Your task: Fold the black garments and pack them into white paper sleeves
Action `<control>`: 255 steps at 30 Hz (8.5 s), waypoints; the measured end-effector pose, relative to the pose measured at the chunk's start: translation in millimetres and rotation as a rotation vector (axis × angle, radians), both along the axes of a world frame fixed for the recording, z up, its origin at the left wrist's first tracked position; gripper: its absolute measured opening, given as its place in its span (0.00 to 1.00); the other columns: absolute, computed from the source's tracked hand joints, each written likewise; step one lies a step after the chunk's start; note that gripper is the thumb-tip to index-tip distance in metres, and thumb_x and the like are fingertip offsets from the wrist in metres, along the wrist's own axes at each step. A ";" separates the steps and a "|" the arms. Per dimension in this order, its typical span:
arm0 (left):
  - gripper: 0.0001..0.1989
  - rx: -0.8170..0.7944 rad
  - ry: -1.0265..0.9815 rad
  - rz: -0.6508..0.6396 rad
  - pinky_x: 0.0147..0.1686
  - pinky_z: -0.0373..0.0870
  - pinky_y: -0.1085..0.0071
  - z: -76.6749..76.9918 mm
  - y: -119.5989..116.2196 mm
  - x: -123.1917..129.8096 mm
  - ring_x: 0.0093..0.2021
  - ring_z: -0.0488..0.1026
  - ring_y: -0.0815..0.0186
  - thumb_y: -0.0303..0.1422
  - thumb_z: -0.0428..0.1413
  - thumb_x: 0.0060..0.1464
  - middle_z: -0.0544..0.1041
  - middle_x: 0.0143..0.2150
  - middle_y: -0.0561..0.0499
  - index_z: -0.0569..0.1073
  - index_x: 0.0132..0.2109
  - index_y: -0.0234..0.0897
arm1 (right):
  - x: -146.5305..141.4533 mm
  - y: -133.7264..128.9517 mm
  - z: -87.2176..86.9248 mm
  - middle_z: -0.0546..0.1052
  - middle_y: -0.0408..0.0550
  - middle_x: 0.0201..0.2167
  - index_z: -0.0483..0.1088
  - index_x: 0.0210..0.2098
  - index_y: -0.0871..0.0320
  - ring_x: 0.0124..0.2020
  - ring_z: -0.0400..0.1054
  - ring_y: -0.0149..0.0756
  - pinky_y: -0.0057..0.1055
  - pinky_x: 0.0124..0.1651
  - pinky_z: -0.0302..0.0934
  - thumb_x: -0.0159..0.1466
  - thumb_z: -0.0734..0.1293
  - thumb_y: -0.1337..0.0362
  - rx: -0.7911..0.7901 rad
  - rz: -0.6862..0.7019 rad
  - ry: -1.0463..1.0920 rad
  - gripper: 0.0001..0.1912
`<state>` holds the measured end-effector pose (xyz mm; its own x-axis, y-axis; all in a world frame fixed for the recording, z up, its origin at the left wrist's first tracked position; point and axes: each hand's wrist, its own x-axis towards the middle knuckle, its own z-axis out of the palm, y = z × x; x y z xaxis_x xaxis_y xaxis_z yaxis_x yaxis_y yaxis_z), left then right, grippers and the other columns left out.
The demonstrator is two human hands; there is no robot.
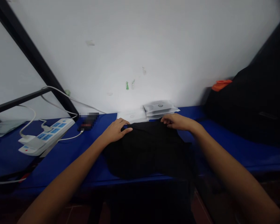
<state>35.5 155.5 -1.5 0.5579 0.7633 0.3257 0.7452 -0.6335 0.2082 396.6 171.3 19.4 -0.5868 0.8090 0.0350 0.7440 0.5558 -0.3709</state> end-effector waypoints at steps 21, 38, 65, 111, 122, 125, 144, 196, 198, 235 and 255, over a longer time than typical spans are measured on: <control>0.09 -0.088 -0.075 0.007 0.49 0.67 0.59 -9.9 21.8 3.0 0.43 0.70 0.58 0.33 0.55 0.56 0.73 0.38 0.47 0.73 0.44 0.37 | 6.9 23.2 -10.7 0.76 0.51 0.40 0.71 0.37 0.56 0.42 0.69 0.43 0.40 0.48 0.62 0.59 0.66 0.67 0.144 -0.072 0.219 0.06; 0.25 -0.541 0.000 0.257 0.39 0.67 0.68 38.9 18.9 -49.8 0.40 0.73 0.58 0.48 0.67 0.37 0.77 0.39 0.49 0.75 0.40 0.39 | 12.2 5.0 5.4 0.78 0.48 0.39 0.75 0.40 0.56 0.41 0.71 0.40 0.36 0.46 0.62 0.54 0.74 0.48 -0.456 0.021 0.217 0.21; 0.24 -0.758 0.053 0.138 0.30 0.62 0.72 49.5 1.3 -38.9 0.30 0.71 0.64 0.46 0.67 0.39 0.76 0.29 0.54 0.74 0.42 0.40 | 18.3 18.5 -9.0 0.72 0.45 0.32 0.70 0.42 0.56 0.31 0.63 0.35 0.32 0.33 0.57 0.59 0.69 0.45 -0.355 -0.099 0.161 0.22; 0.29 -0.104 -0.242 -0.088 0.55 0.66 0.57 -0.7 -17.7 25.8 0.51 0.72 0.57 0.33 0.56 0.55 0.73 0.54 0.44 0.57 0.63 0.40 | -16.8 -3.8 -5.4 0.75 0.43 0.24 0.68 0.32 0.57 0.25 0.69 0.32 0.30 0.30 0.62 0.58 0.71 0.45 -0.703 0.078 0.186 0.21; 0.29 -0.055 -0.325 0.229 0.52 0.68 0.57 -7.2 -13.0 21.0 0.51 0.69 0.56 0.35 0.57 0.53 0.67 0.52 0.42 0.59 0.60 0.38 | -12.8 -0.5 -7.3 0.76 0.45 0.26 0.70 0.37 0.58 0.28 0.70 0.33 0.29 0.32 0.62 0.59 0.70 0.44 -0.648 0.011 0.194 0.22; 0.32 -0.041 -0.091 0.462 0.56 0.64 0.51 -5.6 -13.5 17.6 0.56 0.62 0.46 0.48 0.61 0.49 0.63 0.54 0.38 0.66 0.56 0.33 | -11.3 -1.4 -4.9 0.77 0.47 0.27 0.70 0.39 0.58 0.28 0.70 0.33 0.29 0.32 0.62 0.59 0.70 0.43 -0.628 0.001 0.179 0.24; 0.14 0.212 -0.299 0.407 0.47 0.68 0.62 14.7 -7.5 8.0 0.48 0.70 0.57 0.32 0.58 0.54 0.71 0.46 0.46 0.67 0.48 0.40 | -5.2 3.4 -7.7 0.79 0.50 0.31 0.72 0.40 0.59 0.30 0.71 0.33 0.31 0.33 0.63 0.60 0.69 0.44 -0.564 0.038 0.218 0.24; 0.14 0.168 0.214 0.145 0.43 0.69 0.66 14.8 31.0 -20.8 0.42 0.72 0.60 0.28 0.46 0.59 0.71 0.45 0.45 0.75 0.45 0.37 | -64.9 -34.6 -18.2 0.72 0.61 0.59 0.63 0.63 0.63 0.58 0.68 0.49 0.47 0.59 0.63 0.50 0.61 0.78 0.250 0.331 0.033 0.39; 0.11 0.204 0.176 0.152 0.43 0.69 0.66 19.9 24.5 -19.8 0.42 0.71 0.60 0.29 0.48 0.59 0.71 0.45 0.45 0.74 0.45 0.37 | -63.7 -36.4 -14.4 0.70 0.61 0.61 0.60 0.65 0.63 0.60 0.66 0.49 0.48 0.60 0.62 0.50 0.61 0.78 0.291 0.356 0.073 0.41; 0.54 -0.105 0.061 -0.305 0.71 0.47 0.54 13.8 -58.6 45.6 0.74 0.40 0.55 0.21 0.51 0.43 0.36 0.75 0.43 0.31 0.73 0.38 | -102.1 -55.4 -32.8 0.69 0.71 0.58 0.60 0.61 0.72 0.63 0.62 0.53 0.49 0.64 0.57 0.58 0.60 0.76 0.565 0.326 0.030 0.31; 0.44 0.032 0.016 -0.441 0.68 0.56 0.55 26.3 -64.0 44.8 0.72 0.50 0.54 0.33 0.57 0.57 0.49 0.73 0.39 0.41 0.73 0.38 | -86.2 -50.0 -20.0 0.80 0.60 0.42 0.72 0.49 0.66 0.41 0.74 0.47 0.41 0.45 0.66 0.63 0.67 0.60 0.424 0.221 0.028 0.19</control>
<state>80.3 91.5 24.8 0.8332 0.4406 0.3342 0.4050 -0.8977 0.1737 310.4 121.4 -0.5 -0.7372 0.5757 0.3536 0.5838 0.8063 -0.0956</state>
